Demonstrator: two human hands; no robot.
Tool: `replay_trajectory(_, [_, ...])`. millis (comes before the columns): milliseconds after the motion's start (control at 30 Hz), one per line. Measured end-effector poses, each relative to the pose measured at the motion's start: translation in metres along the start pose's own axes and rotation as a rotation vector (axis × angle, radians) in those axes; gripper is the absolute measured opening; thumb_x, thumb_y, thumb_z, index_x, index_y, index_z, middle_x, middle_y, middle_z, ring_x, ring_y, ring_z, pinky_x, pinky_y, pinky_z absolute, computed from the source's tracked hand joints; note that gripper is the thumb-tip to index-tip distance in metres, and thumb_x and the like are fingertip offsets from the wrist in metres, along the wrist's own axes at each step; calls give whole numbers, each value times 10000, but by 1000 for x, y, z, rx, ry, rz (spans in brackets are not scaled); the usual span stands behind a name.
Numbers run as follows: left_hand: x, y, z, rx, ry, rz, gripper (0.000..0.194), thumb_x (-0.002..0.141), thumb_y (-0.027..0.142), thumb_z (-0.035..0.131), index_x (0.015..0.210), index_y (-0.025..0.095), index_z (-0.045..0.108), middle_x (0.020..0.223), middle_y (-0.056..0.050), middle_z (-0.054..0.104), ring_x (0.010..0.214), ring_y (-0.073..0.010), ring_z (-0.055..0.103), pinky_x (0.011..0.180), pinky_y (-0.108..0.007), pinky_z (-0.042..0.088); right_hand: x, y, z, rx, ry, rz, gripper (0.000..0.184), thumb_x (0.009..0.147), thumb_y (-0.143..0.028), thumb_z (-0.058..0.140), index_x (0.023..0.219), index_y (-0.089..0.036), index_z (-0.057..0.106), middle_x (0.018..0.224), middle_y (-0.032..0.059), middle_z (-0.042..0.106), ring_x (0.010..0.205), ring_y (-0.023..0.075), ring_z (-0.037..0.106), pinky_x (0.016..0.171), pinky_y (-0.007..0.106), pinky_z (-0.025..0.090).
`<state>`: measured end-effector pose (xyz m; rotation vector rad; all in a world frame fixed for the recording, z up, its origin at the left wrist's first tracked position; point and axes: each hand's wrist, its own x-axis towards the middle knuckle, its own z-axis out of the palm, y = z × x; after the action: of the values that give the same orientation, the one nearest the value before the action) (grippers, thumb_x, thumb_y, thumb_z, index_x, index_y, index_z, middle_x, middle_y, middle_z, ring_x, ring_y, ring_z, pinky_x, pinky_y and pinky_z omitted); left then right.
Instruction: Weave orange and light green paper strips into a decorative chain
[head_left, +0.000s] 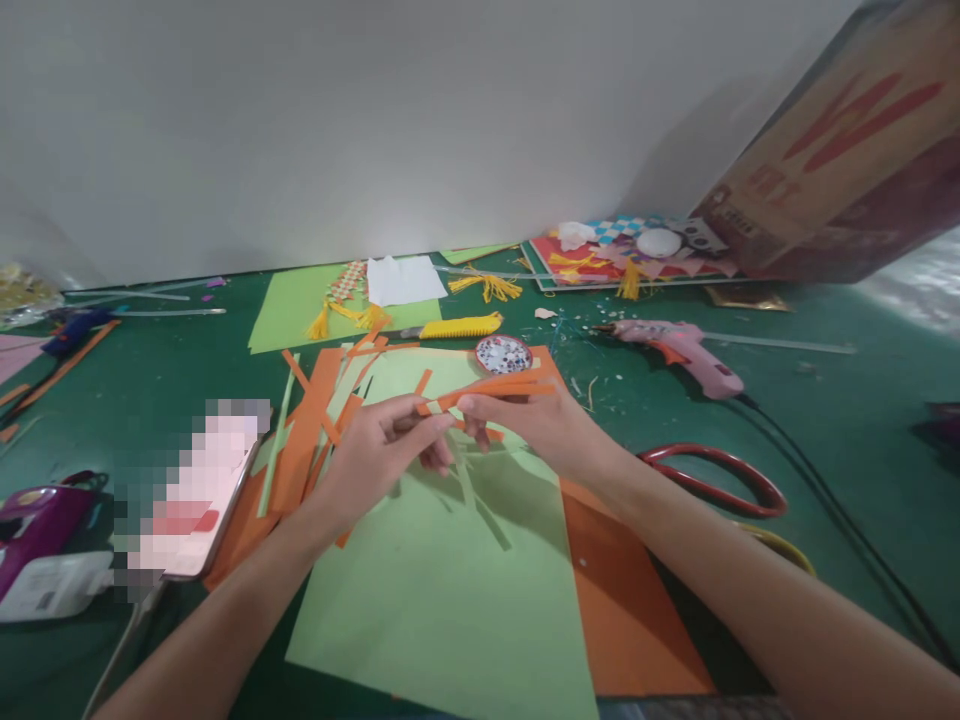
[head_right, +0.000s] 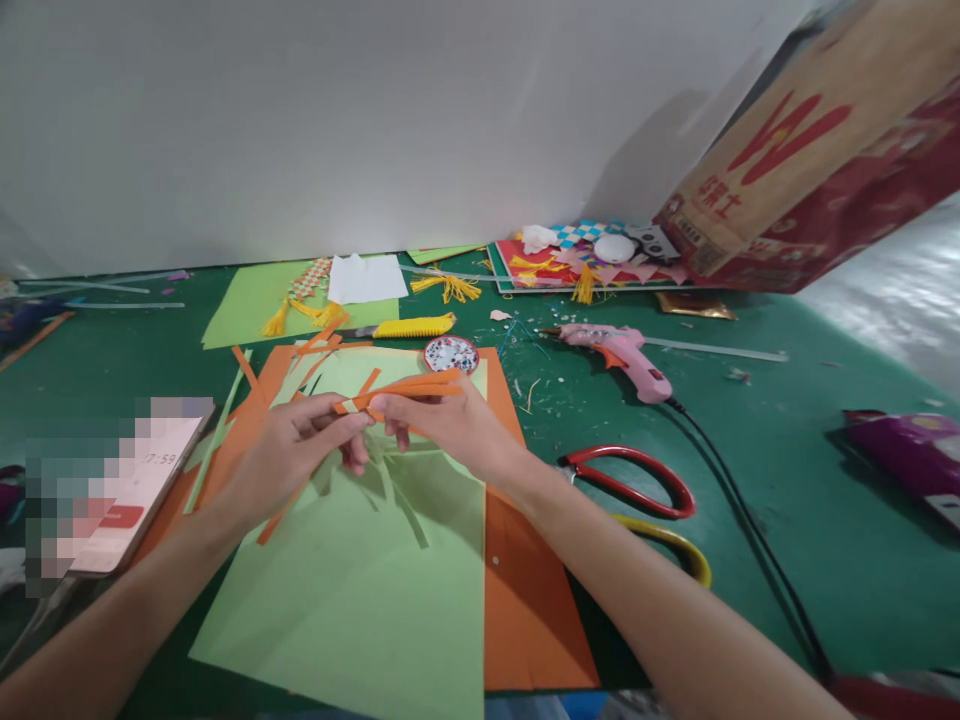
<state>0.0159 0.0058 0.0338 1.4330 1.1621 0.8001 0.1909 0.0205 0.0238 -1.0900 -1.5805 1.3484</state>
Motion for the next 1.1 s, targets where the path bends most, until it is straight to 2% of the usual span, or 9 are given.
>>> replay_trajectory(67, [0, -2, 0, 3, 3, 0, 214, 820, 287, 592, 640, 176, 563, 598, 18, 656, 528, -91, 606, 579, -193, 481, 0, 0, 0, -23, 33, -9, 306, 799, -369, 593, 568, -169, 594, 560, -15, 575, 537, 94, 533, 552, 231, 419])
replay_trajectory(300, [-1, -2, 1, 32, 66, 52, 238, 843, 288, 569, 637, 169, 567, 603, 14, 639, 524, -82, 598, 570, -186, 477, 1, -2, 0, -31, 75, 31, 325, 802, -348, 586, 532, -167, 566, 533, -22, 559, 525, 92, 522, 588, 243, 420])
replay_trajectory(567, [0, -5, 2, -1, 118, 38, 219, 826, 325, 583, 672, 170, 590, 636, 3, 670, 522, -90, 604, 552, -191, 487, 1, -6, 5, -3, 123, -26, 348, 803, -292, 575, 481, -167, 536, 498, -26, 530, 486, 79, 483, 531, 227, 418])
replay_trajectory(733, [-1, -6, 2, 37, 103, 27, 233, 826, 332, 575, 654, 177, 597, 573, 25, 634, 385, -51, 490, 429, -169, 424, 0, -3, 3, 18, 115, 8, 372, 812, -341, 579, 487, -161, 558, 510, -19, 530, 479, 72, 471, 533, 229, 421])
replay_trajectory(833, [-2, -4, 2, 56, 118, 52, 242, 818, 306, 584, 614, 176, 595, 571, 23, 622, 394, -45, 483, 415, -155, 404, 1, 2, 3, 81, 58, 23, 293, 774, -351, 620, 551, -161, 608, 538, -19, 546, 489, 76, 484, 522, 228, 422])
replay_trajectory(933, [-2, -4, 2, 45, 98, 62, 248, 787, 277, 620, 566, 174, 568, 535, 30, 594, 412, -50, 496, 428, -149, 409, 2, 5, 5, 88, 37, 47, 164, 702, -339, 683, 713, -176, 682, 601, -15, 593, 510, 90, 506, 503, 232, 422])
replay_trajectory(1000, [-1, -4, 3, 38, 82, 65, 240, 783, 269, 620, 567, 174, 578, 529, 29, 589, 405, -51, 489, 427, -155, 409, 2, 4, 8, 33, 54, 70, 158, 704, -332, 677, 701, -174, 681, 577, -13, 586, 511, 97, 511, 508, 238, 422])
replay_trajectory(1100, [-1, -5, 6, 16, 88, 89, 227, 794, 275, 603, 591, 175, 622, 556, 18, 605, 403, -50, 478, 422, -165, 397, 1, 1, 11, 53, 81, 44, 201, 713, -321, 657, 584, -171, 618, 531, -20, 551, 500, 93, 502, 518, 239, 427])
